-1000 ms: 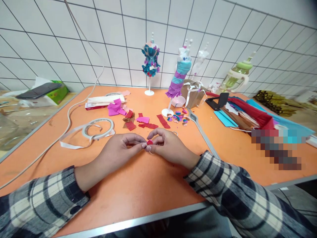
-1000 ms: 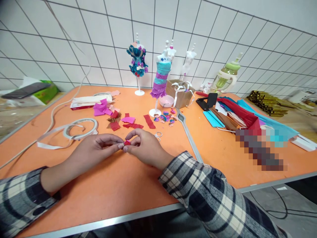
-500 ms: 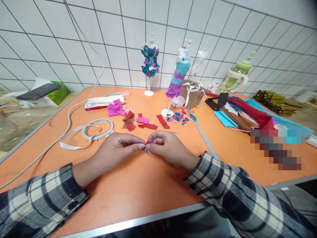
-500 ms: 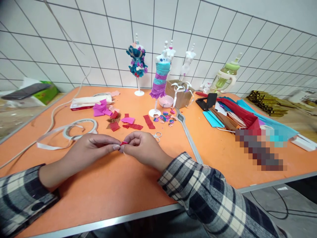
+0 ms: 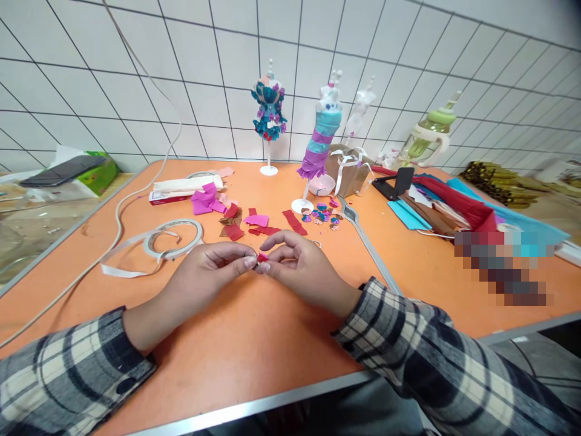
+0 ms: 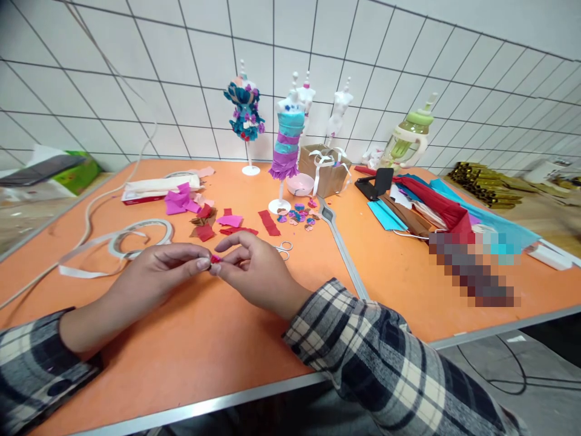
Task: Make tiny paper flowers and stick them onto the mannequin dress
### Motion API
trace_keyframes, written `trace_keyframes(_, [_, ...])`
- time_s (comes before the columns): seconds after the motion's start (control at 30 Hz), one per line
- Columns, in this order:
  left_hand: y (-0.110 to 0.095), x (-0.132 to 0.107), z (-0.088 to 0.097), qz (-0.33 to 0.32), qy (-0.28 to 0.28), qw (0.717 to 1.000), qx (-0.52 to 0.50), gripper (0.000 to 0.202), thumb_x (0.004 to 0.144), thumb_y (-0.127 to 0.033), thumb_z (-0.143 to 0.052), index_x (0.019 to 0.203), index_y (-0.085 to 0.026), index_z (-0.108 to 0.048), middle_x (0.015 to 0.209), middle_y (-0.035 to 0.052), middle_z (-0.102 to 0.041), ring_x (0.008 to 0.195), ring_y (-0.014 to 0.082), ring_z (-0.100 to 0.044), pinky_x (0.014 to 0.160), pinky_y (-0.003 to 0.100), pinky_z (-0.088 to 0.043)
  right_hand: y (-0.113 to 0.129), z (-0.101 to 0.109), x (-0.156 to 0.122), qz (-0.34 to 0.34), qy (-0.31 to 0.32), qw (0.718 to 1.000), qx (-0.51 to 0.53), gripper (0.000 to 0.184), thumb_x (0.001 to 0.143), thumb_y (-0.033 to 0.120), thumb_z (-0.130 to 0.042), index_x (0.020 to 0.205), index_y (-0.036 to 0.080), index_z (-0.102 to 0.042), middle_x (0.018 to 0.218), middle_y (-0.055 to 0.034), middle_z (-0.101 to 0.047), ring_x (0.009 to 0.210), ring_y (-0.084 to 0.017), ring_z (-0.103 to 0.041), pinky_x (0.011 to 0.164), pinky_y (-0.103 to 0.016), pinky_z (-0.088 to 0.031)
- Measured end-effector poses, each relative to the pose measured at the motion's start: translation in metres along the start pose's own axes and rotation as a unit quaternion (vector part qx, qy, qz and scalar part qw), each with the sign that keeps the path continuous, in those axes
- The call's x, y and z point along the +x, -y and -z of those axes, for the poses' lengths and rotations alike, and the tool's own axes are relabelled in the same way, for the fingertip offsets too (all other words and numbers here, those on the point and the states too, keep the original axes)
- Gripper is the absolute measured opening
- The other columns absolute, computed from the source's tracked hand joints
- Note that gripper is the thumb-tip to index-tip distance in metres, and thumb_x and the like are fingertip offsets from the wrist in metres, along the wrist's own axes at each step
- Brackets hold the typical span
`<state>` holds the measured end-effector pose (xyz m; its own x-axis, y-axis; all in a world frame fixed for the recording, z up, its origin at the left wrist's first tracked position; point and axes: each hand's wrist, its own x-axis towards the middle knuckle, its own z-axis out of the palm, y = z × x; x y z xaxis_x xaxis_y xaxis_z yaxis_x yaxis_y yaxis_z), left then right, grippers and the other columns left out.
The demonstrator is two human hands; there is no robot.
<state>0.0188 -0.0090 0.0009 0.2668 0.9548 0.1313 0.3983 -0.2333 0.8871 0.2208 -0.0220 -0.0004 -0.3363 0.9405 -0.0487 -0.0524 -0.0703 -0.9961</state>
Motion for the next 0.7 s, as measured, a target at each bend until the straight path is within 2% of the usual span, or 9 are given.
trace_keyframes(0.07, [0.001,0.0,0.001,0.0,-0.017,1.0,-0.006,0.025,0.079,-0.052,-0.075,0.077,-0.027,-0.081,0.08,0.0039,-0.082,0.077,0.0245,-0.075,0.077,0.035,-0.062,0.0,0.003,-0.001,-0.032,0.016,0.998,0.043,0.026,0.081,0.035,-0.079,0.098,0.023,-0.063,0.083,-0.001,-0.074,0.081,-0.015,-0.069,0.074,-0.028,-0.055])
trace_keyframes(0.17, [0.002,0.0,0.003,-0.001,-0.028,1.0,-0.001,0.026,0.079,-0.052,-0.076,0.078,-0.027,-0.08,0.08,0.0036,-0.082,0.076,0.0242,-0.076,0.078,0.035,-0.062,0.0,0.008,-0.002,-0.093,0.07,0.99,0.082,0.033,0.084,0.049,-0.077,0.098,0.021,-0.066,0.091,-0.0059,-0.076,0.083,-0.016,-0.067,0.066,-0.025,-0.058])
trace_keyframes(0.23, [0.002,0.0,0.005,-0.008,-0.022,1.0,0.007,0.027,0.079,-0.053,-0.075,0.076,-0.026,-0.079,0.079,0.0037,-0.082,0.076,0.024,-0.075,0.077,0.034,-0.062,-0.001,0.01,-0.001,-0.126,0.09,0.985,0.081,0.035,0.079,0.046,-0.083,0.097,0.02,-0.068,0.089,-0.0053,-0.075,0.076,-0.014,-0.064,0.059,-0.023,-0.057])
trace_keyframes(0.33, [0.002,0.0,0.007,-0.036,0.004,0.999,0.021,0.027,0.081,-0.051,-0.074,0.076,-0.024,-0.078,0.08,0.004,-0.081,0.075,0.0225,-0.075,0.073,0.031,-0.061,-0.002,0.014,0.001,-0.146,0.087,0.983,0.076,0.035,0.07,0.038,-0.09,0.091,0.02,-0.069,0.083,-0.0023,-0.073,0.07,-0.011,-0.061,0.057,-0.021,-0.056])
trace_keyframes(0.43, [0.002,-0.001,0.009,-0.099,0.069,0.992,0.035,0.023,0.087,-0.042,-0.072,0.077,-0.023,-0.077,0.082,0.0037,-0.081,0.075,0.0194,-0.075,0.072,0.027,-0.06,-0.001,0.021,0.004,-0.138,0.094,0.985,0.053,0.035,0.066,0.035,-0.092,0.088,0.018,-0.07,0.082,-0.0011,-0.072,0.074,-0.011,-0.063,0.061,-0.021,-0.056])
trace_keyframes(0.53, [0.001,-0.002,0.01,-0.163,0.115,0.977,0.071,0.018,0.093,-0.033,-0.068,0.08,-0.023,-0.078,0.084,0.002,-0.08,0.075,0.016,-0.074,0.075,0.024,-0.058,-0.001,0.026,0.006,-0.108,0.115,0.988,-0.004,0.022,0.076,0.026,-0.085,0.091,0.017,-0.07,0.079,-0.0003,-0.072,0.072,-0.011,-0.065,0.064,-0.021,-0.053])
trace_keyframes(0.63, [0.0,-0.003,0.01,-0.201,0.144,0.963,0.112,0.015,0.094,-0.026,-0.067,0.084,-0.025,-0.078,0.085,0.0002,-0.08,0.075,0.0137,-0.074,0.075,0.021,-0.056,-0.001,0.027,0.006,-0.047,0.104,0.989,-0.098,0.015,0.085,0.013,-0.074,0.099,0.018,-0.07,0.078,0.0008,-0.074,0.073,-0.011,-0.067,0.071,-0.024,-0.052])
trace_keyframes(0.7, [0.001,-0.004,0.009,-0.214,0.176,0.954,0.118,0.016,0.095,-0.022,-0.065,0.086,-0.024,-0.077,0.086,0.0,-0.08,0.075,0.0127,-0.074,0.073,0.02,-0.055,-0.001,0.026,0.004,0.014,0.092,0.975,-0.202,0.013,0.087,0.008,-0.072,0.096,0.018,-0.073,0.08,0.0008,-0.074,0.077,-0.012,-0.069,0.076,-0.025,-0.05])
